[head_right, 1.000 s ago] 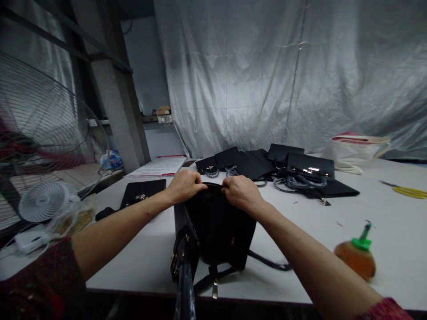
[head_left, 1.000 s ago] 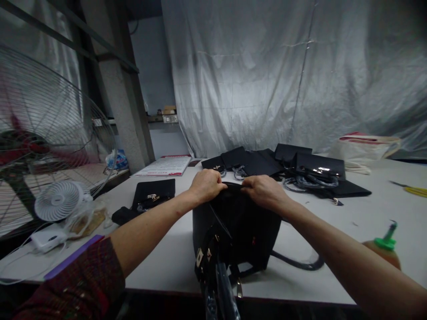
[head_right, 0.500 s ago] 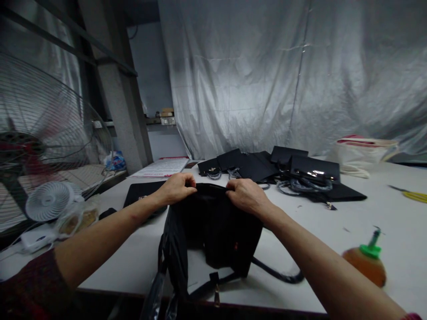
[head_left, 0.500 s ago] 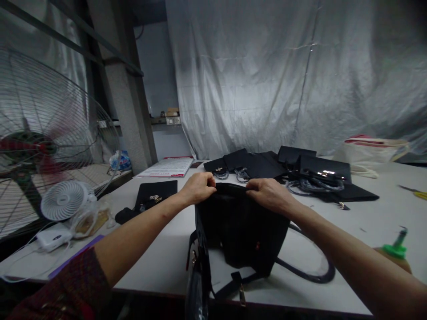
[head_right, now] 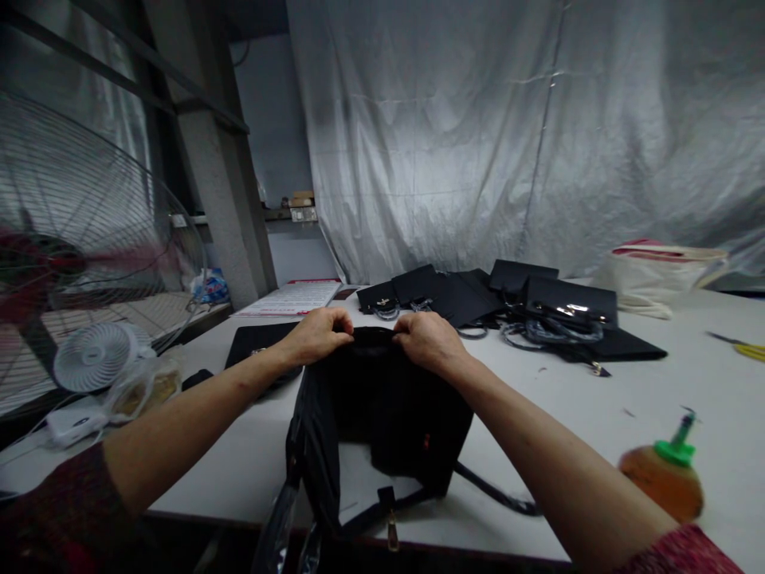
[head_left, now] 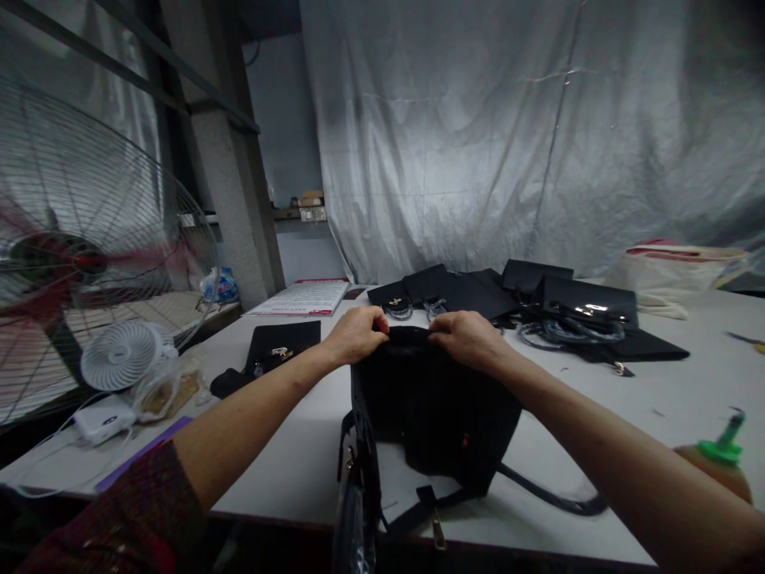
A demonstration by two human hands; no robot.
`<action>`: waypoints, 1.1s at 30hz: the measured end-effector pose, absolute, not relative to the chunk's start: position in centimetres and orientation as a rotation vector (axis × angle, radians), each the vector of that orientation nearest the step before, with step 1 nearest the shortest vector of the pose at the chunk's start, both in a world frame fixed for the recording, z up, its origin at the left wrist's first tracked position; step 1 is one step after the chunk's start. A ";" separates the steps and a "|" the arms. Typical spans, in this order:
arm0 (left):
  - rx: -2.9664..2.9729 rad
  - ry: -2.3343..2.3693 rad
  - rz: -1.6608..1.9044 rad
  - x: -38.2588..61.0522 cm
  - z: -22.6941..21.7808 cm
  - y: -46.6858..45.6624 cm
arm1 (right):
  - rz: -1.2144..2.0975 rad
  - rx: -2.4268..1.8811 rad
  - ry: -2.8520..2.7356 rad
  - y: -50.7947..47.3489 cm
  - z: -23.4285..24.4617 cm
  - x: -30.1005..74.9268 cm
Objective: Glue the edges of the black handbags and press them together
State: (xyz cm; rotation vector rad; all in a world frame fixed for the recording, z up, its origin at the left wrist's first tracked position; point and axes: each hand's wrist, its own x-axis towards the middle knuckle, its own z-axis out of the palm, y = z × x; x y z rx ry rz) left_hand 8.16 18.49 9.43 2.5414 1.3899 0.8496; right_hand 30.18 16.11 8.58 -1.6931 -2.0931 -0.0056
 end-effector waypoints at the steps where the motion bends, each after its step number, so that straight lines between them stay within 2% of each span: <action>1: 2.541 1.383 0.856 8.1 9.4 18.6 | 0.003 -1.704 -2.079 16.2 8.6 30.1; 7: 2.526 1.381 0.880 8.0 9.0 19.1 | 0.159 -1.724 -2.059 16.3 9.2 30.0; 11: 2.521 1.377 0.890 7.9 9.0 19.3 | 0.550 -1.550 -1.971 15.6 9.8 31.3; 15: 2.516 1.407 0.891 7.9 9.1 19.1 | 0.826 -1.330 -1.575 15.1 9.7 32.6; 21: 2.506 1.426 0.888 8.1 9.2 19.0 | 0.819 -1.301 -1.316 15.1 9.4 32.7; 27: 2.597 1.399 0.867 8.0 9.1 19.1 | 0.700 -1.438 -1.660 14.9 9.0 32.7; 33: 2.919 1.108 0.872 9.1 9.4 19.1 | 0.528 -1.552 -1.813 14.2 8.9 32.4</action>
